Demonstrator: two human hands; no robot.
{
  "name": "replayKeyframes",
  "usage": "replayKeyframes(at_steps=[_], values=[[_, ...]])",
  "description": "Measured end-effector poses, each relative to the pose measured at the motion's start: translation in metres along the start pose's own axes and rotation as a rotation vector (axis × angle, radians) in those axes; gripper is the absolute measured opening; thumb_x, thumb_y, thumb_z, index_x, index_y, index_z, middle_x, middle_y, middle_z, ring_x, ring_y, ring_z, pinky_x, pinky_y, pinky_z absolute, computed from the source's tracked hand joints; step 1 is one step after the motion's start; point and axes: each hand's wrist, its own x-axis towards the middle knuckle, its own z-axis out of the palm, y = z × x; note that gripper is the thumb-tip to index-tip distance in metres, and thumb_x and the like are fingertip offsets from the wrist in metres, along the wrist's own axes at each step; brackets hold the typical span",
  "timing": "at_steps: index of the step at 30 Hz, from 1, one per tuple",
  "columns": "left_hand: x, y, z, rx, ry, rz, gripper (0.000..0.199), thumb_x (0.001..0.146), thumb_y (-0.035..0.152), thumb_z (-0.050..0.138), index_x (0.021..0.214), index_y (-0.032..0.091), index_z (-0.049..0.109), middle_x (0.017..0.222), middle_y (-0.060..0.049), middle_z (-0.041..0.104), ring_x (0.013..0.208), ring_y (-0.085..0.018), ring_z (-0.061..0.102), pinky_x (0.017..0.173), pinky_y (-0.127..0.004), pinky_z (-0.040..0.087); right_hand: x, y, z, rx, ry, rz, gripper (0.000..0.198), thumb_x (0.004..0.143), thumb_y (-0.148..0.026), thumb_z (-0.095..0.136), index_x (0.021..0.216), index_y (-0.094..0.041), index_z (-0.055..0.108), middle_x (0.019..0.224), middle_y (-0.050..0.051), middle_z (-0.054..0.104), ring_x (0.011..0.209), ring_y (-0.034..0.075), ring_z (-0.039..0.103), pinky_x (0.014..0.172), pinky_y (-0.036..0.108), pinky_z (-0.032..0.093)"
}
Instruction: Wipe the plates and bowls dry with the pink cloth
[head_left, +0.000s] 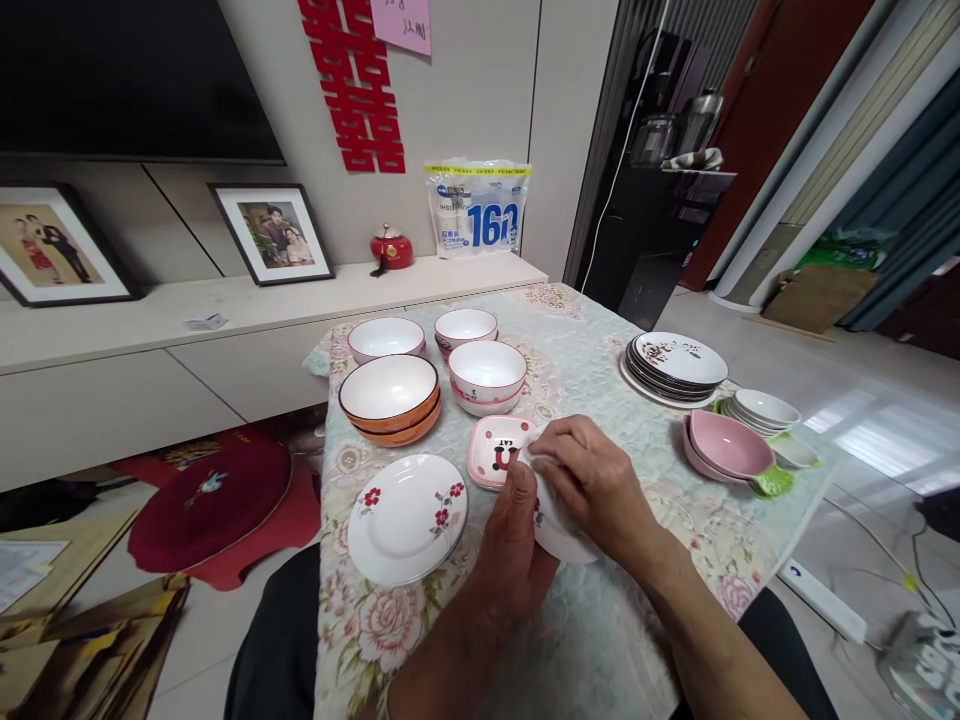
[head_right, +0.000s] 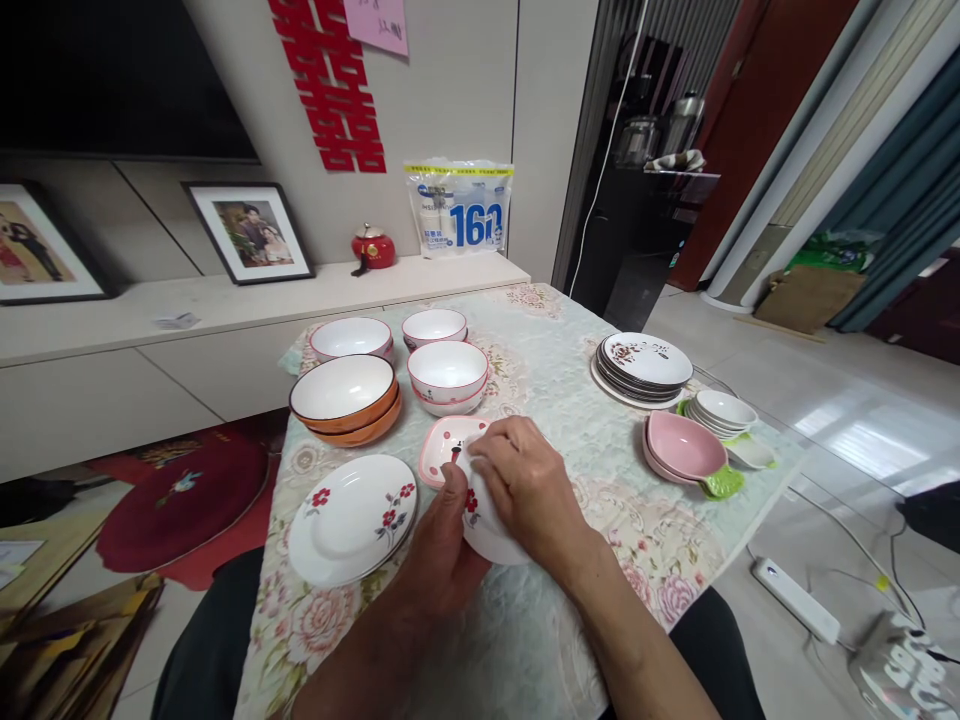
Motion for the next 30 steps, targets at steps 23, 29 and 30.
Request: replayKeyframes(at_steps=[23,29,30], values=[[0.007,0.003,-0.002,-0.047,0.094,-0.031,0.066,0.087,0.039,0.068,0.145,0.022,0.043,0.122,-0.014,0.071,0.115,-0.03,0.066,0.1,-0.046,0.051,-0.002,0.05,-0.034,0.039,0.141,0.408,0.021,0.094,-0.034,0.055,0.098,-0.02,0.071,0.098,0.007,0.069,0.093,0.023,0.063,0.085,0.037,0.046],[0.008,0.012,0.003,-0.071,0.067,0.062,0.076,0.081,0.021,0.073,0.149,0.022,0.038,0.118,-0.013,0.073,0.115,-0.031,0.066,0.103,-0.049,0.049,-0.003,0.044,-0.038,0.613,-0.241,0.643,0.032,0.082,-0.046,0.071,0.098,-0.018,0.071,0.092,0.003,0.072,0.086,0.022,0.065,0.074,0.031,0.05],[0.008,0.013,0.003,-0.077,0.063,0.066,0.076,0.082,0.021,0.073,0.149,0.021,0.038,0.118,-0.014,0.073,0.116,-0.032,0.066,0.103,-0.05,0.048,-0.003,0.041,-0.036,0.68,-0.286,0.664,0.033,0.08,-0.045,0.074,0.1,-0.018,0.071,0.093,0.003,0.073,0.086,0.022,0.065,0.074,0.03,0.051]])
